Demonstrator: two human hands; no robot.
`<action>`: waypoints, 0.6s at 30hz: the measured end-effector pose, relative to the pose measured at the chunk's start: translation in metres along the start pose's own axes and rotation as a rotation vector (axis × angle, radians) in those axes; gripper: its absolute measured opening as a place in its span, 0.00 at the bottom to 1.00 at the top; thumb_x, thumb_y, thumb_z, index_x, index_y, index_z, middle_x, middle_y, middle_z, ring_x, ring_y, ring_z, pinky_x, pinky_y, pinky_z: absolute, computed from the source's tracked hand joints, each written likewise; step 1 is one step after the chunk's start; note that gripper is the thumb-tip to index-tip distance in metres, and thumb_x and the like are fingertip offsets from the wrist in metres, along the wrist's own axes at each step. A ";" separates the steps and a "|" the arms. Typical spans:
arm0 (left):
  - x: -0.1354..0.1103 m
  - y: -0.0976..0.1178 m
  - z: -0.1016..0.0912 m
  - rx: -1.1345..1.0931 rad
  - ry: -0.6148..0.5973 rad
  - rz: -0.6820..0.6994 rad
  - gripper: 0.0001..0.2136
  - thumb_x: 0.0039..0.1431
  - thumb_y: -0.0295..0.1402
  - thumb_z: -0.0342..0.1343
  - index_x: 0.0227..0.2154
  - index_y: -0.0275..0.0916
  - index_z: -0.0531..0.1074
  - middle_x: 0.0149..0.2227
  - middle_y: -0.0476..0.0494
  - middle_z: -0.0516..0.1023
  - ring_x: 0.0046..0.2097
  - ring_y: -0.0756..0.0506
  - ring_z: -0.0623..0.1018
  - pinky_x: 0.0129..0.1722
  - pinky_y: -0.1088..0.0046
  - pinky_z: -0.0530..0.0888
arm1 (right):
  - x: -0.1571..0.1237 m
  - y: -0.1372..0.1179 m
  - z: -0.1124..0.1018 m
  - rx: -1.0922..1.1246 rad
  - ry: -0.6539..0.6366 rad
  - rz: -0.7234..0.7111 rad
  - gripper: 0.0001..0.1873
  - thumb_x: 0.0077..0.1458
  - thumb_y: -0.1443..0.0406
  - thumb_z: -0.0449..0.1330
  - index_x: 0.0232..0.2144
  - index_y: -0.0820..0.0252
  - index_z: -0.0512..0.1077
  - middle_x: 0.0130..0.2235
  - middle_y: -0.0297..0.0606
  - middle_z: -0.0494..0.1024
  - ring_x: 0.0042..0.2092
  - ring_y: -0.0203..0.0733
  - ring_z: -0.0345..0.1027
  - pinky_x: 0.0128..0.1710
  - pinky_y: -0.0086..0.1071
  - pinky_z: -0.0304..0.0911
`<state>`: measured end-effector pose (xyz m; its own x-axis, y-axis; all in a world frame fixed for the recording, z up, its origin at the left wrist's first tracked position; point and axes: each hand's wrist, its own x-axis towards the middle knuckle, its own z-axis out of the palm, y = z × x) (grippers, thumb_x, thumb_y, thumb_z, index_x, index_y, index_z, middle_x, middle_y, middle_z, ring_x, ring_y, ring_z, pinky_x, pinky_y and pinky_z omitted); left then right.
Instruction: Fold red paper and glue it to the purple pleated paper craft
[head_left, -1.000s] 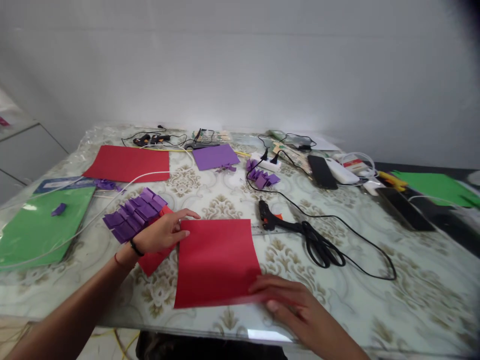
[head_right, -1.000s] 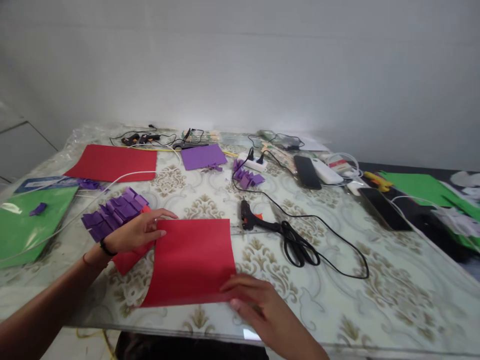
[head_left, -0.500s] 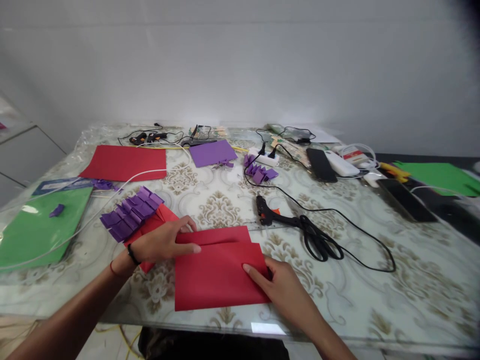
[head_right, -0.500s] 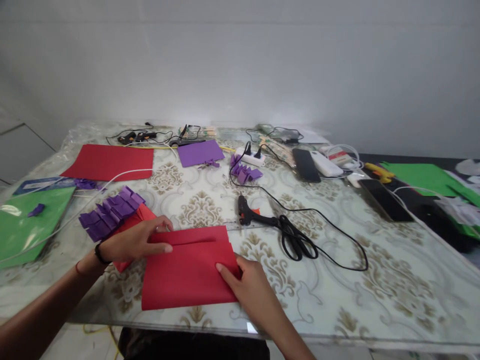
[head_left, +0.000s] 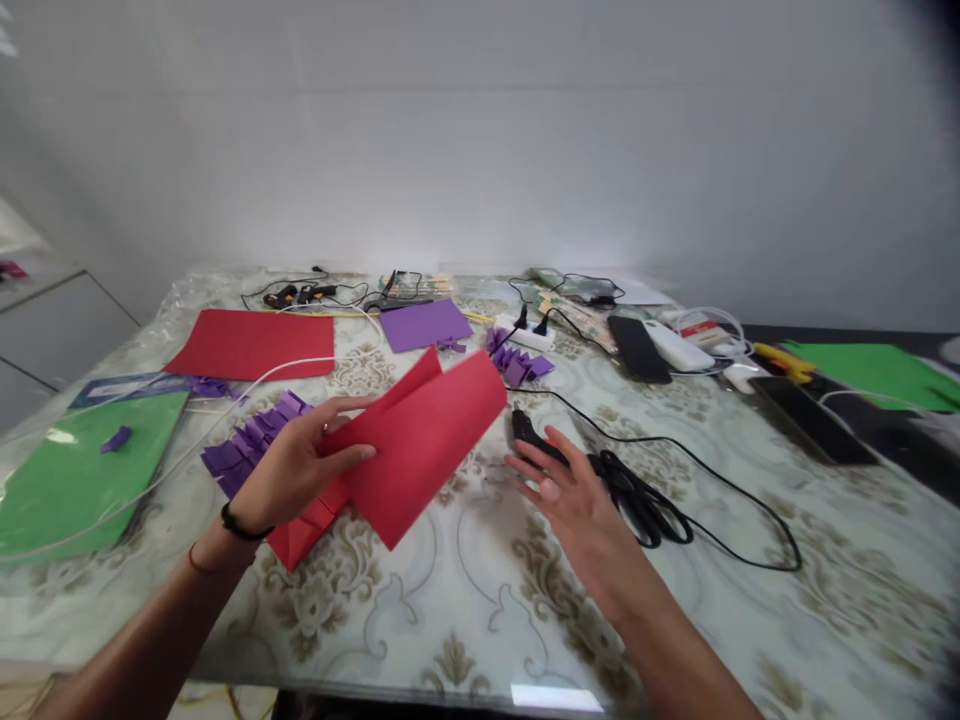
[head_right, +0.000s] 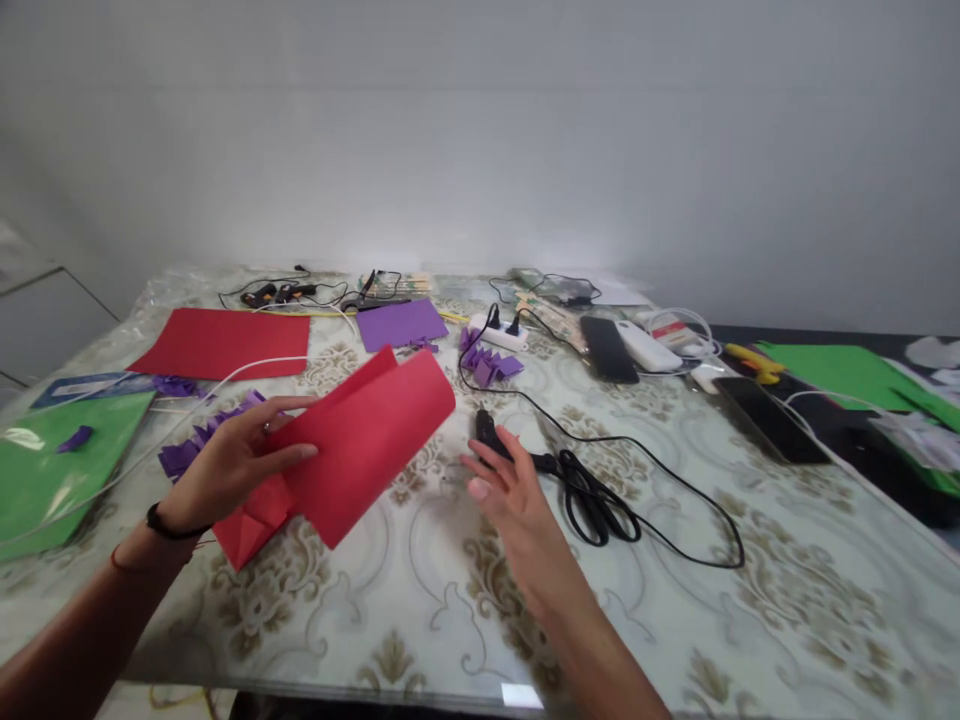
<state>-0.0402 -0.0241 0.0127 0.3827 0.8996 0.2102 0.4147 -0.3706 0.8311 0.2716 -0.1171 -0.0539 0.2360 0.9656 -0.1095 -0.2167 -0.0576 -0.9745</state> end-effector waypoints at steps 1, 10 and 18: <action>0.001 0.003 0.003 -0.052 0.068 0.024 0.23 0.62 0.45 0.68 0.58 0.44 0.77 0.59 0.40 0.81 0.61 0.34 0.79 0.60 0.58 0.78 | 0.004 -0.003 0.007 0.097 -0.028 0.037 0.51 0.49 0.43 0.75 0.68 0.41 0.58 0.68 0.47 0.71 0.67 0.56 0.67 0.67 0.54 0.61; -0.003 0.003 0.044 -0.495 -0.086 -0.090 0.26 0.66 0.43 0.65 0.63 0.42 0.70 0.50 0.36 0.85 0.47 0.38 0.86 0.46 0.62 0.84 | 0.023 -0.026 0.066 0.344 -0.022 0.139 0.34 0.36 0.52 0.83 0.46 0.56 0.80 0.51 0.44 0.86 0.52 0.55 0.79 0.55 0.45 0.73; -0.012 0.004 0.060 -0.335 0.067 -0.063 0.29 0.67 0.41 0.63 0.69 0.46 0.67 0.49 0.40 0.83 0.48 0.40 0.84 0.43 0.68 0.83 | 0.018 -0.009 0.070 0.240 -0.012 0.162 0.30 0.37 0.53 0.83 0.41 0.60 0.80 0.43 0.46 0.88 0.41 0.51 0.82 0.43 0.42 0.78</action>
<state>0.0060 -0.0503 -0.0177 0.3051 0.9357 0.1770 0.1375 -0.2272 0.9641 0.2110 -0.0817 -0.0332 0.1694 0.9515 -0.2567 -0.4693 -0.1511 -0.8700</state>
